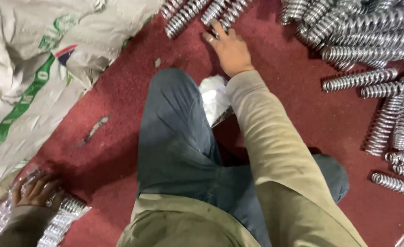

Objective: Packing individual metal springs into small plastic bags while sitting on the floor.

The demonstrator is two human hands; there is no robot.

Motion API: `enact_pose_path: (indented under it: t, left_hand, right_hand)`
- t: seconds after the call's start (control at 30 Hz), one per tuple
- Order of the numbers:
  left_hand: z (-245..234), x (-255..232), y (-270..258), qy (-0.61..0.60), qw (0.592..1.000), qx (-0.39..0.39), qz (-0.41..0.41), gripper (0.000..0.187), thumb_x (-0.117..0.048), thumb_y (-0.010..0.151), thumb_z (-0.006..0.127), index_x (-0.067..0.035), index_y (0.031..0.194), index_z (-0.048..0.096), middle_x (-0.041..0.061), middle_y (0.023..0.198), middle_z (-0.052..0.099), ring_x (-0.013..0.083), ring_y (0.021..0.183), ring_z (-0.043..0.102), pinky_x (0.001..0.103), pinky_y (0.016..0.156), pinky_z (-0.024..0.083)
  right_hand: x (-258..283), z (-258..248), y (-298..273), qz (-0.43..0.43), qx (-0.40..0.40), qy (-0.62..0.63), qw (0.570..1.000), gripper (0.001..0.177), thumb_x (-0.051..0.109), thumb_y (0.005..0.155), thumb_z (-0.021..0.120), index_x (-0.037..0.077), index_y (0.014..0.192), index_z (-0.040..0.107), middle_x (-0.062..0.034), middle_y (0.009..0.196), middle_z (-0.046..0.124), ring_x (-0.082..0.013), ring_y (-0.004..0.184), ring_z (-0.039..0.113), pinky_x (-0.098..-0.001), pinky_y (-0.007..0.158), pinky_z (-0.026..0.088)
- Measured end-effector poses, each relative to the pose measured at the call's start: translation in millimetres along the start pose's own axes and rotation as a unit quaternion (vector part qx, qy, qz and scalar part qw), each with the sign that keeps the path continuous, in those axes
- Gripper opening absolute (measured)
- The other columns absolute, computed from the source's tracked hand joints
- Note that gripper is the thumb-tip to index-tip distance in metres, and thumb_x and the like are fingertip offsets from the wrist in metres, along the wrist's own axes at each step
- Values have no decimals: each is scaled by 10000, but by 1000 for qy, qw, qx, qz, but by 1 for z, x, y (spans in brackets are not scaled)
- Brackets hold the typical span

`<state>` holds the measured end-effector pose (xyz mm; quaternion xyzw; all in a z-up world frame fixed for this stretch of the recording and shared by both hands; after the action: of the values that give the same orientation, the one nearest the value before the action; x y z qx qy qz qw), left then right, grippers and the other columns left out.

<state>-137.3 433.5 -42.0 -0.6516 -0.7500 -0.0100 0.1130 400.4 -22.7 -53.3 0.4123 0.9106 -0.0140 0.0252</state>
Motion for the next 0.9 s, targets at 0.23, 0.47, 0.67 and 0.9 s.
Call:
enact_pose_path:
  t: [0.23,0.47,0.67,0.9]
  left_hand:
    - [-228,-253,229,-259,893,-247,272,260,-152,964,691,-71,1210,716,178,1285,688,410,1193,659,554,978,535]
    - [-138,-431,376,-149,914,-235,294,363,-516,813,791,-182,792,651,13,765,641,240,776,691,481,866,471]
    - [-64,-470,434,-72,978,-18,195,441,-502,606,927,-183,848,742,57,806,721,290,828,730,477,757,492]
    - [-33,-454,454,-34,985,129,109,316,-328,596,973,-190,824,804,82,758,770,322,804,769,497,629,507]
  right_hand:
    - [-5,-40,-108,-68,-100,196,973,700,-256,743,492,95,1345,558,-163,1504,411,-422,1004,513,-515,834,498]
    - [-8,-10,-259,154,-44,137,978,339,148,932,694,131,1269,653,-163,1223,648,-395,1138,641,-462,920,562]
    - [-34,0,-170,292,-60,206,932,696,238,919,834,233,1496,444,-277,1393,401,-518,1258,523,-560,1036,524]
    - [-42,-96,-212,277,-92,183,939,555,433,867,656,170,1346,561,-267,940,694,-540,848,716,-659,740,547]
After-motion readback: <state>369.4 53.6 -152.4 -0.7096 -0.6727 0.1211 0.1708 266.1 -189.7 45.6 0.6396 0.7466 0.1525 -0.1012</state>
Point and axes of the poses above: each hand's wrist, its own y-axis towards the middle knuckle, its own z-axis out of the palm, x = y × z, the point moved 8 cm from there along y, towards the middle knuckle
